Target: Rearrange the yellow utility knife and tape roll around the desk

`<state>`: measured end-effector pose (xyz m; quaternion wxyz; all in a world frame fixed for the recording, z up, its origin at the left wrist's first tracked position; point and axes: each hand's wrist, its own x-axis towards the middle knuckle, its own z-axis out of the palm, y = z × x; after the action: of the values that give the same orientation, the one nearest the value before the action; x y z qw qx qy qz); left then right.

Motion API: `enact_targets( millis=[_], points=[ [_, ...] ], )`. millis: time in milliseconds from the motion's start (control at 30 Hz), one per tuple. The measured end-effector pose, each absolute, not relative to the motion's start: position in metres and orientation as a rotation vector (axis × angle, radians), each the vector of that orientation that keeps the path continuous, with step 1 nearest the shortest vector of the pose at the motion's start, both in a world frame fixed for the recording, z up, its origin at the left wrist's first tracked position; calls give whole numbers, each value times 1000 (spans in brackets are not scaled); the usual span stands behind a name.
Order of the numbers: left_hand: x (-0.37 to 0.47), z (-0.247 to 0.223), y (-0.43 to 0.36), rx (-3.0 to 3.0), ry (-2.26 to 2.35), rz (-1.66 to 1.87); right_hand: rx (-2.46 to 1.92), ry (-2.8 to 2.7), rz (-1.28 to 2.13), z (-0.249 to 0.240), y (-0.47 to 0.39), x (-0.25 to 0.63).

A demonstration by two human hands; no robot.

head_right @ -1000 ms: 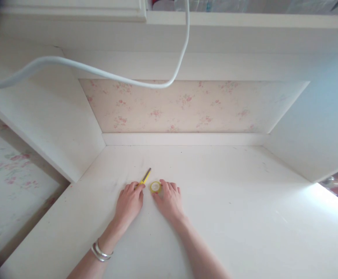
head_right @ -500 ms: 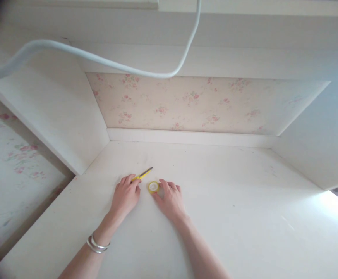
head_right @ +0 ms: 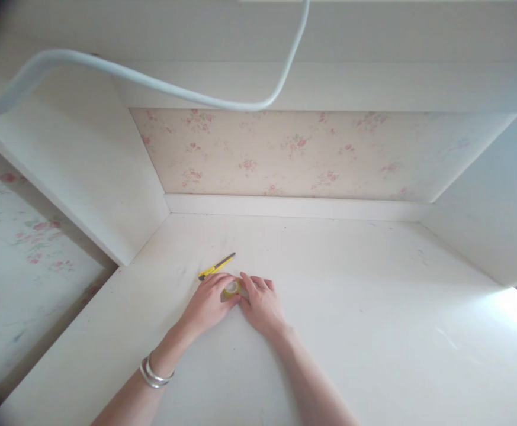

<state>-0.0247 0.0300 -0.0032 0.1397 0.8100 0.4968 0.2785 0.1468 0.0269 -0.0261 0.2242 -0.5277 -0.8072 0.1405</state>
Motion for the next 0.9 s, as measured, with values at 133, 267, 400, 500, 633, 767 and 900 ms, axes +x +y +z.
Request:
enact_targets(
  millis=[133, 267, 400, 500, 633, 767, 900],
  points=[
    [-25, -4, 31, 2312, 1451, 776, -1414, -2288, 369, -26, 26, 147],
    [-25, -4, 31, 2305, 1444, 783, -1417, -2266, 357, -25, 25, 145],
    [-25, -4, 30, 2313, 1464, 769, -1412, -2253, 373, -22, 23, 144],
    [-26, -5, 30, 2338, 1487, 748, -1410, -2244, 375, -20, 22, 143],
    [-26, -7, 30, 2359, 1525, 739, -1410, -2247, 376, -18, 22, 143],
    [-27, -8, 31, 2360, 1582, 736, -1418, -2253, 366, -18, 21, 142],
    [-29, -9, 33, 2381, 1612, 754, -1421, -2257, 364, -18, 22, 142]
  ],
)
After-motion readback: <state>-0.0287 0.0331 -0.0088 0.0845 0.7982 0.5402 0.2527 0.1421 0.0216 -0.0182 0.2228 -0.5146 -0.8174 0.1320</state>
